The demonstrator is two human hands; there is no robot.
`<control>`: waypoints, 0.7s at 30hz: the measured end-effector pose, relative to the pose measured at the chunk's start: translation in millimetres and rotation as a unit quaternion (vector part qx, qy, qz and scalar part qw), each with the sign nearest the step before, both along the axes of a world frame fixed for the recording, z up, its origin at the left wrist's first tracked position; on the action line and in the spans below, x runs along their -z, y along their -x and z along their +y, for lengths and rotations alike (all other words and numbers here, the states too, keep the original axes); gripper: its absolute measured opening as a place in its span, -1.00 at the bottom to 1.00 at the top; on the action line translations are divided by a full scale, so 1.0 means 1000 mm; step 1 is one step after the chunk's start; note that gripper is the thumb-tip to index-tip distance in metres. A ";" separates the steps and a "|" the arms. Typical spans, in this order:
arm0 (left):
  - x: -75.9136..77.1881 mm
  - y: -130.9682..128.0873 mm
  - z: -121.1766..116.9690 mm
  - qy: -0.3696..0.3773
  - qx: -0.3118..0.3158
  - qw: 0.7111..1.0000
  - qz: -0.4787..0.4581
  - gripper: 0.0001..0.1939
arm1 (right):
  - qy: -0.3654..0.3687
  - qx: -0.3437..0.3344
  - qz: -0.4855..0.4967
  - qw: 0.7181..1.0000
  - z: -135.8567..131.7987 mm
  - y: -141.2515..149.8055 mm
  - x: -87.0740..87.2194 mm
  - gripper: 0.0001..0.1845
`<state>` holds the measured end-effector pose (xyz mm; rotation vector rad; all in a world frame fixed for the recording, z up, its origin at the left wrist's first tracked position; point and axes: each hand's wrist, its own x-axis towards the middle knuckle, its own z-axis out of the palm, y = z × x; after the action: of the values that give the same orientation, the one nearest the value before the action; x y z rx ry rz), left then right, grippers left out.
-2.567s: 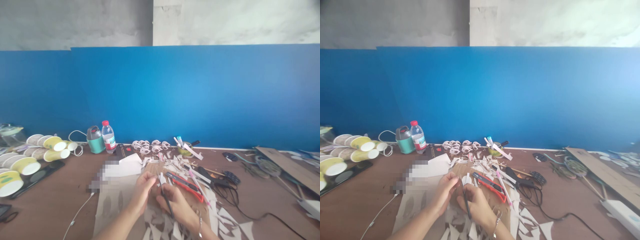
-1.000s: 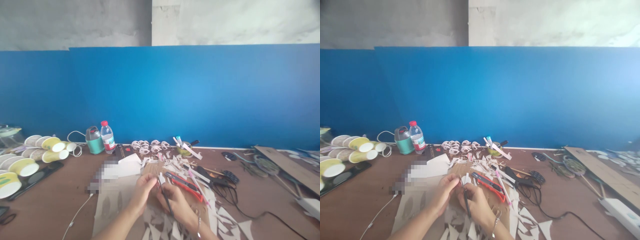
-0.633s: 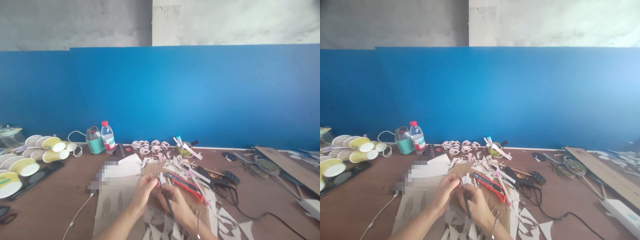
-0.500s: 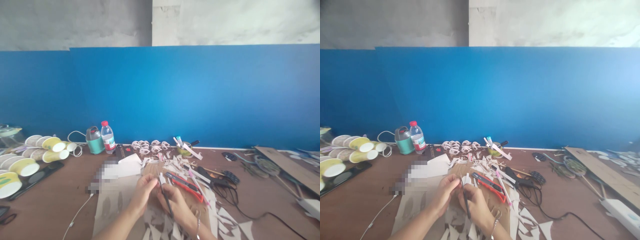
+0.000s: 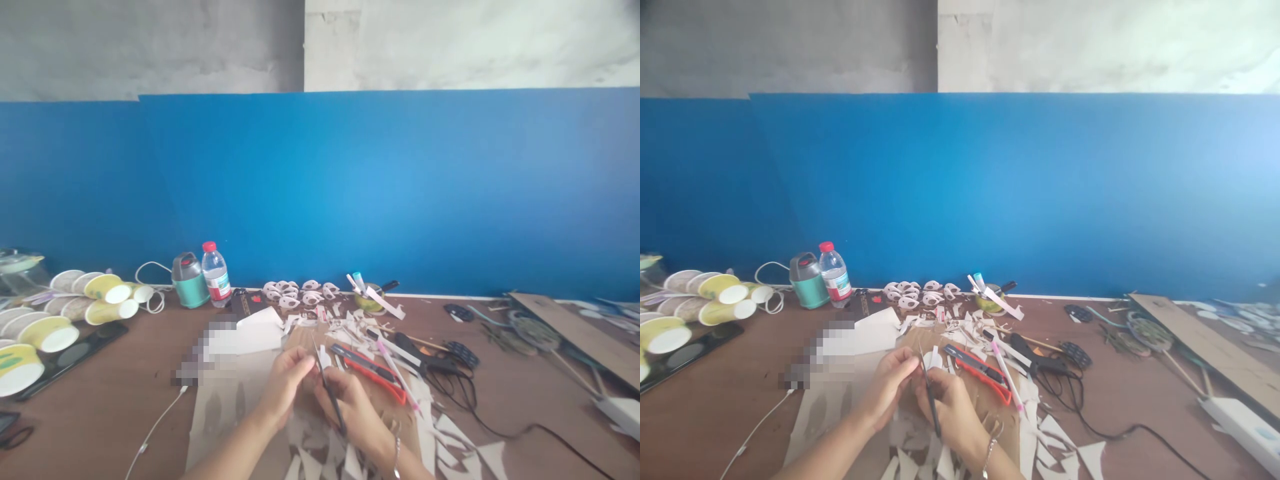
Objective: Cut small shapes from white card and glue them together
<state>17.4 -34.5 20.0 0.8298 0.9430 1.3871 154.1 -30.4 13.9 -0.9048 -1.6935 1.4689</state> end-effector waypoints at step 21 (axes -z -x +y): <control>0.001 0.005 0.001 -0.020 0.020 1.000 0.009 -0.79 | 0.045 -0.019 0.005 0.999 0.000 0.000 -0.004 -0.79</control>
<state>12.5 -33.6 19.4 0.8877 0.9110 1.3703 154.6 -30.3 17.9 -0.9152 -1.6570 1.5822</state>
